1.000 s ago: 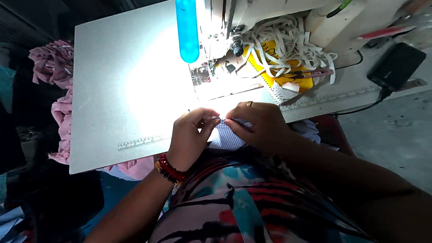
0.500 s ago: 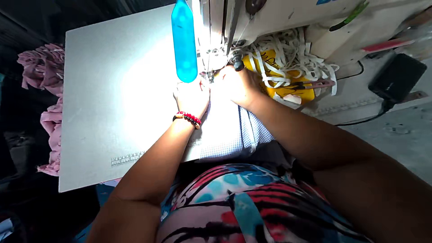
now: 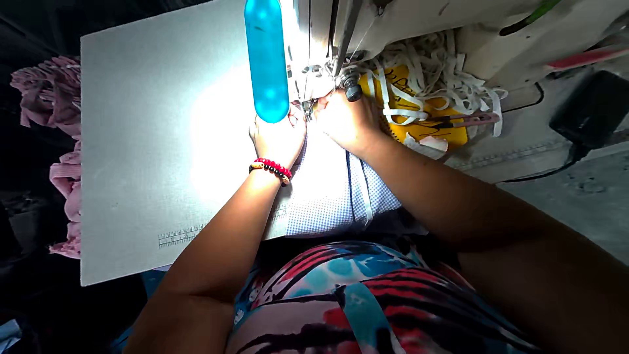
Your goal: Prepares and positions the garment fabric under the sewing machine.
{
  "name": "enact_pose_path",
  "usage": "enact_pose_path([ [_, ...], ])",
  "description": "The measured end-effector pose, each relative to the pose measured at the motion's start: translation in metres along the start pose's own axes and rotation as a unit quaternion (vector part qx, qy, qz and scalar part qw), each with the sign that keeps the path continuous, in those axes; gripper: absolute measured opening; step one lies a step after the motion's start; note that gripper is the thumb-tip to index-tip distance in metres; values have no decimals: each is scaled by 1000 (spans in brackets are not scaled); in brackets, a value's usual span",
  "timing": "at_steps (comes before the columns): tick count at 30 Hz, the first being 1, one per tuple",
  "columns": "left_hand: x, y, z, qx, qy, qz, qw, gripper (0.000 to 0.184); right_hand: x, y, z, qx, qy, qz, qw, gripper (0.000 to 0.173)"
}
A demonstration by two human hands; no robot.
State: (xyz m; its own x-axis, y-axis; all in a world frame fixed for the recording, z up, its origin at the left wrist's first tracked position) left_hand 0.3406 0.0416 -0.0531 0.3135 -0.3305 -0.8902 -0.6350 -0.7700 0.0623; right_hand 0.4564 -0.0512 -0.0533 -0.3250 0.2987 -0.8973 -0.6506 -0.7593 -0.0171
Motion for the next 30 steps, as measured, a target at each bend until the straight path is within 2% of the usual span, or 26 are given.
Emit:
enact_pose_path([
  [4, -2, 0, -3, 7, 0, -12, 1000, 22, -25, 23, 6, -120, -18, -45, 992, 33],
  [7, 0, 0, -2, 1, 5, -6, 1000, 22, -84, 59, -17, -143, -23, -111, 983, 32],
  [10, 3, -1, 1, -15, 4, 10, 1000, 25, -147, 97, -94, -57, 74, -274, 957, 39],
  [12, 1, 0, -1, -6, 0, 3, 1000, 25, -166, 108, -155, 15, 138, -347, 928, 49],
  [14, 2, -1, -3, 0, -7, 8, 1000, 25, -164, 109, -195, 58, 169, -322, 930, 61],
  [17, 1, -1, -4, 5, -10, 7, 1000, 24, -150, 107, -221, 44, 185, -270, 944, 68],
  [20, -2, 0, -6, 12, -13, 5, 1000, 23, -149, 108, -221, 16, 175, -285, 942, 67],
  [23, -1, -1, -6, 15, -16, 4, 1000, 23, -145, 110, -222, 23, 184, -278, 942, 58],
  [27, -3, 0, -8, 28, -18, 0, 999, 20, -139, 104, -225, 40, 195, -223, 954, 56],
  [30, -3, 2, -8, 30, -15, 4, 999, 21, -138, 103, -226, 50, 196, -215, 955, 56],
])
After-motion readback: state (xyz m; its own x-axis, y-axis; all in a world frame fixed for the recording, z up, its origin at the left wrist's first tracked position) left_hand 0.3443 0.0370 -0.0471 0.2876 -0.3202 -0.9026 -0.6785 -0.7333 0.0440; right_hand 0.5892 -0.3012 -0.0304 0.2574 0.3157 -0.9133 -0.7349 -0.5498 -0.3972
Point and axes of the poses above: each hand's wrist, its own y-axis away from the middle knuckle, its own x-axis out of the palm, z = x × y, the point moved 8 cm from there along -y, towards the middle knuckle, and after that the axes turned 2 degrees about -x, right-handed, at the moved point
